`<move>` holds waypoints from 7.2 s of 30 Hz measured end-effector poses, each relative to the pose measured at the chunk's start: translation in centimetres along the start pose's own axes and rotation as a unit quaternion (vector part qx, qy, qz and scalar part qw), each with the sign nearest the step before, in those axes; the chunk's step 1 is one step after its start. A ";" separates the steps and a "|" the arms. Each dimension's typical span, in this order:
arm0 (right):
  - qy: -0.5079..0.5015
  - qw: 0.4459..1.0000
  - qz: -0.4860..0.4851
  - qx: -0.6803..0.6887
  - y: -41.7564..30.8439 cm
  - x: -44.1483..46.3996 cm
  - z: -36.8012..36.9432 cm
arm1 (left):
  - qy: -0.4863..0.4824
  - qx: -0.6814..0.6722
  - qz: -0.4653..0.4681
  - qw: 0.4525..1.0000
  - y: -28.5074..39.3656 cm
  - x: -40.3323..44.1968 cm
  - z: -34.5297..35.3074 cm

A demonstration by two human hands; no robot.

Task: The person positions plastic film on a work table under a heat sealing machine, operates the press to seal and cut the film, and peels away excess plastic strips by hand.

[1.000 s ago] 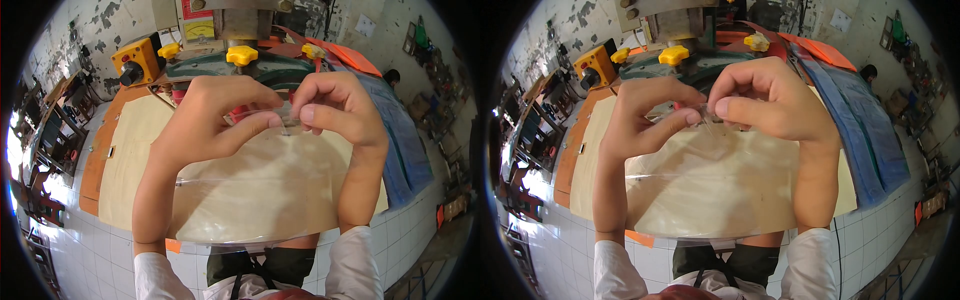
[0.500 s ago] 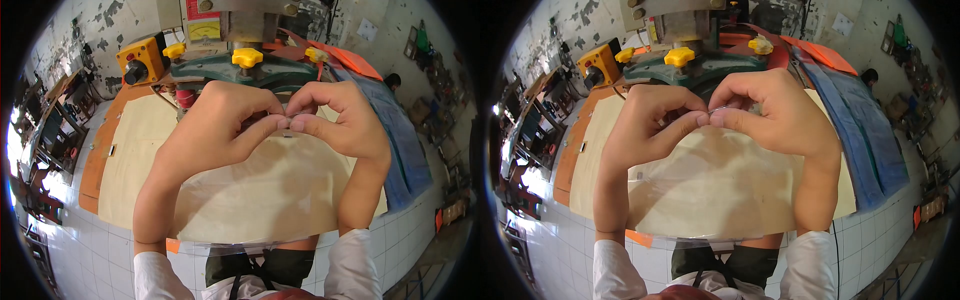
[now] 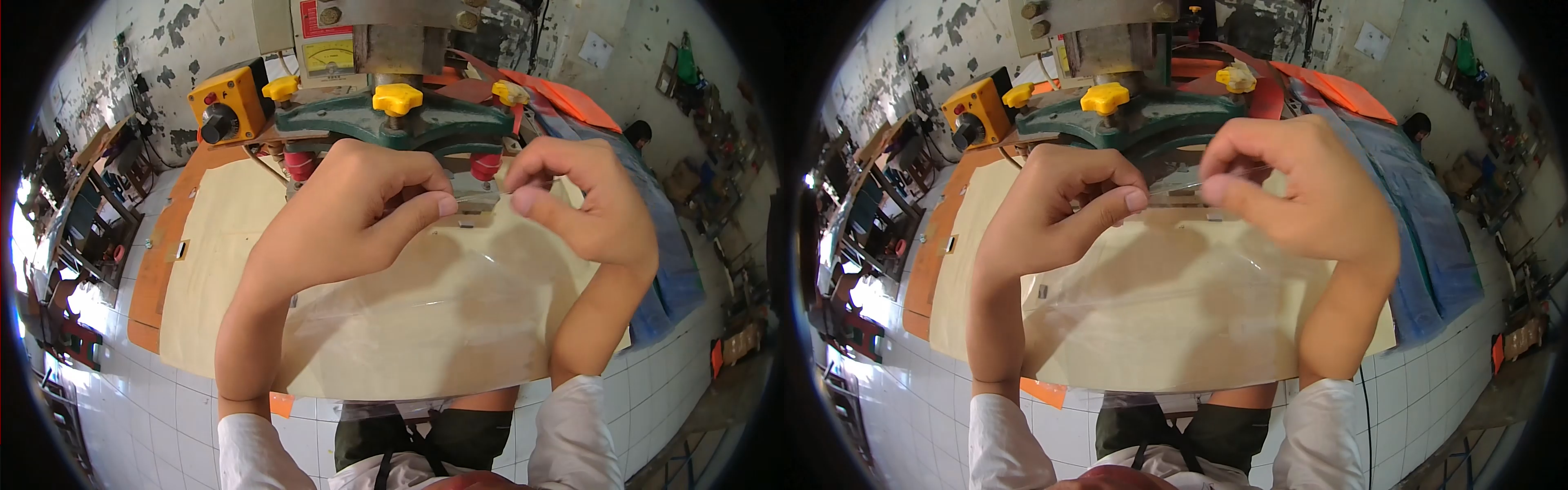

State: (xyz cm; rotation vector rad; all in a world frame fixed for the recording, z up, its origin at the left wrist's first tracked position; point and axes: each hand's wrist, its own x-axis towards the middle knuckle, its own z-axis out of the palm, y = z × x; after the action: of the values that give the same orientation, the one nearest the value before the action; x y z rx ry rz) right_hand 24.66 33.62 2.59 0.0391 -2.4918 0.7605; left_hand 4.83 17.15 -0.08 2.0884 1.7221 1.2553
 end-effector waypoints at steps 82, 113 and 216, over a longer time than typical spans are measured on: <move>0.030 0.988 0.004 0.153 -0.4 1.2 2.4 | 0.138 0.037 0.074 0.987 0.5 -0.8 -0.9; 0.049 0.996 -0.015 0.074 -0.9 1.8 3.7 | 0.144 0.025 0.047 0.988 1.2 -1.0 0.2; -0.034 0.984 -0.040 0.168 1.1 1.8 2.6 | -0.036 -0.113 -0.004 0.993 0.0 -1.3 -3.7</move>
State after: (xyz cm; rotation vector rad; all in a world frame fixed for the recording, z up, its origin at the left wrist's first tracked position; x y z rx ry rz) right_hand 21.69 33.41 1.13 0.2887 -2.3813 1.1528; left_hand 2.35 14.65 1.68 1.9693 1.4804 1.2902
